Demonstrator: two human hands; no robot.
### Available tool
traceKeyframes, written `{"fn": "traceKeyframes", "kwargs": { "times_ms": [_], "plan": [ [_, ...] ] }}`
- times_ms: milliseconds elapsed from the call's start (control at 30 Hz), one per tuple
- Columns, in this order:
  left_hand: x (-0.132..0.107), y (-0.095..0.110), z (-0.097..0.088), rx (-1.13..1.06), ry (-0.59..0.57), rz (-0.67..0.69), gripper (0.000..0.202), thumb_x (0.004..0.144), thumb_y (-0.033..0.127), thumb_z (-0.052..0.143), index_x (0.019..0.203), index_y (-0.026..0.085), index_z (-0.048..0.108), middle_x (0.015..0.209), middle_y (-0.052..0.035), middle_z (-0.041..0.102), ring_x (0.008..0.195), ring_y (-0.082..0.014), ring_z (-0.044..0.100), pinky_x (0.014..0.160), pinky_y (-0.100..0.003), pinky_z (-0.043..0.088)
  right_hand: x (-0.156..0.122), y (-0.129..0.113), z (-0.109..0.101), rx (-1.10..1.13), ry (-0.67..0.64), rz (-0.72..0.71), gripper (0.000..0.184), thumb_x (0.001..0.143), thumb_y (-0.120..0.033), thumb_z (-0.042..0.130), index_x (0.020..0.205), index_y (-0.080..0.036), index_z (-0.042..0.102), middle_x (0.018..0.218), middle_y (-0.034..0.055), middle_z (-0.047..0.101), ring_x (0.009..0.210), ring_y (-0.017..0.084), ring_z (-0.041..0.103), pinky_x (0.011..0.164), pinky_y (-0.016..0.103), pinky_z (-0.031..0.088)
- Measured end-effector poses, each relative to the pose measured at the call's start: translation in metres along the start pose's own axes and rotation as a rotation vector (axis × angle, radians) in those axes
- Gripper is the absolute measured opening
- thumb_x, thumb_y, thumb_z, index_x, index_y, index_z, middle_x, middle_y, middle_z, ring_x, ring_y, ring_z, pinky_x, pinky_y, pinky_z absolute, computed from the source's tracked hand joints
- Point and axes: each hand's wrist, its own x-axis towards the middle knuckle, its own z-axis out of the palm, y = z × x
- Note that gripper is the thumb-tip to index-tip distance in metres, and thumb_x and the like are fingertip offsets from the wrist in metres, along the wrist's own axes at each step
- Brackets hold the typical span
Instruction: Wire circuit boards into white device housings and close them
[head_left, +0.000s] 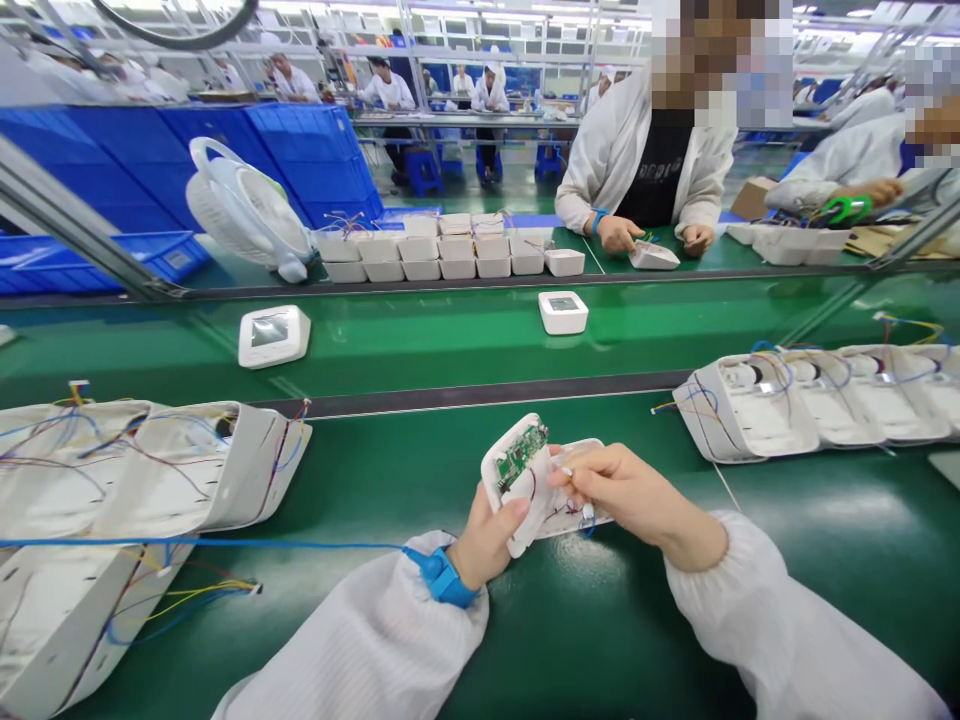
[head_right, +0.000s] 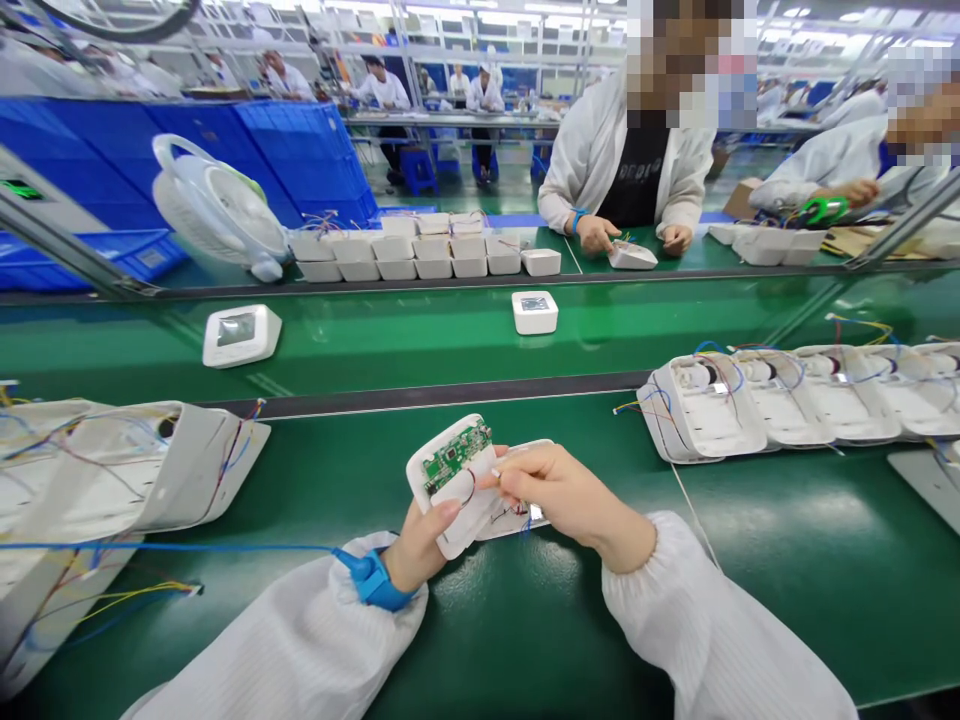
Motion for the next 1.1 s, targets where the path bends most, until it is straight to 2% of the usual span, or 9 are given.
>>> {"fn": "traceKeyframes", "kwargs": {
  "times_ms": [100,200,267,400,600,733,867,967,1100],
  "plan": [
    [-0.001,-0.001,0.0,0.006,0.021,0.011,0.061,0.076,0.042,0.074,0.13,0.016,0.06,0.127,-0.0153,0.065,0.119,-0.0403,0.059,0.103,-0.055,0.046,0.001,-0.002,0.008,-0.081,0.088,-0.029,0.023,0.083,-0.045,0.07,0.076,-0.023,0.077,0.065,0.0006,0.065,0.069,0.016,0.062,0.067,0.029,0.052],
    [-0.001,-0.005,-0.005,0.061,0.044,0.039,0.064,0.074,0.041,0.076,0.131,0.018,0.06,0.129,-0.0139,0.065,0.121,-0.0394,0.058,0.108,-0.054,0.042,0.002,-0.003,0.018,-0.178,0.244,-0.06,0.012,0.079,-0.035,0.073,0.074,-0.023,0.075,0.074,0.0013,0.071,0.064,0.015,0.063,0.06,0.027,0.051],
    [-0.001,-0.008,-0.008,0.1,0.057,0.041,0.068,0.071,0.043,0.079,0.132,0.018,0.06,0.125,-0.0137,0.067,0.121,-0.04,0.058,0.108,-0.054,0.042,0.002,-0.002,0.022,-0.267,0.307,-0.088,0.011,0.079,-0.031,0.071,0.073,-0.023,0.072,0.073,0.0015,0.071,0.059,0.014,0.061,0.055,0.026,0.05],
    [-0.001,-0.011,-0.01,0.121,0.105,0.029,0.075,0.066,0.047,0.081,0.132,0.017,0.059,0.119,-0.0142,0.069,0.117,-0.041,0.06,0.105,-0.055,0.044,0.002,0.0,0.025,-0.4,0.34,-0.134,0.014,0.082,-0.026,0.067,0.069,-0.022,0.067,0.071,0.0011,0.069,0.059,0.014,0.06,0.056,0.025,0.049],
    [-0.003,-0.01,-0.009,0.104,0.101,0.041,0.065,0.072,0.044,0.079,0.13,0.019,0.061,0.118,-0.0117,0.07,0.112,-0.036,0.063,0.104,-0.051,0.046,0.002,0.004,0.029,-0.451,0.354,-0.177,0.012,0.086,-0.023,0.063,0.074,-0.022,0.064,0.071,0.0003,0.067,0.063,0.014,0.059,0.059,0.025,0.047],
    [-0.007,-0.017,-0.02,0.126,0.124,-0.007,0.063,0.071,0.046,0.079,0.123,0.015,0.062,0.111,-0.0127,0.071,0.106,-0.0353,0.065,0.098,-0.051,0.049,-0.001,0.003,0.031,-0.515,0.351,-0.189,0.014,0.091,-0.025,0.059,0.078,-0.021,0.063,0.074,0.0003,0.066,0.066,0.014,0.058,0.062,0.025,0.045],
    [-0.009,-0.026,-0.032,0.134,0.141,0.008,0.059,0.074,0.045,0.077,0.123,0.016,0.061,0.121,-0.0125,0.067,0.116,-0.0345,0.06,0.106,-0.052,0.043,-0.002,0.006,0.032,-0.57,0.368,-0.212,0.014,0.092,-0.024,0.059,0.078,-0.02,0.061,0.074,-0.0005,0.066,0.068,0.014,0.057,0.065,0.026,0.043],
    [-0.009,-0.029,-0.035,0.18,0.117,0.013,0.059,0.078,0.045,0.074,0.128,0.017,0.059,0.127,-0.0124,0.064,0.121,-0.0337,0.057,0.109,-0.05,0.04,-0.002,0.008,0.031,-0.596,0.41,-0.251,0.013,0.09,-0.021,0.061,0.077,-0.02,0.061,0.075,-0.0005,0.066,0.07,0.015,0.058,0.068,0.027,0.043],
    [-0.005,-0.022,-0.031,0.225,0.064,0.0,0.057,0.08,0.047,0.071,0.126,0.016,0.06,0.119,-0.0123,0.068,0.115,-0.0339,0.06,0.105,-0.049,0.044,-0.001,0.008,0.03,-0.615,0.418,-0.276,0.013,0.089,-0.019,0.063,0.076,-0.02,0.061,0.073,-0.0009,0.065,0.069,0.014,0.058,0.068,0.027,0.044]
  ]
}}
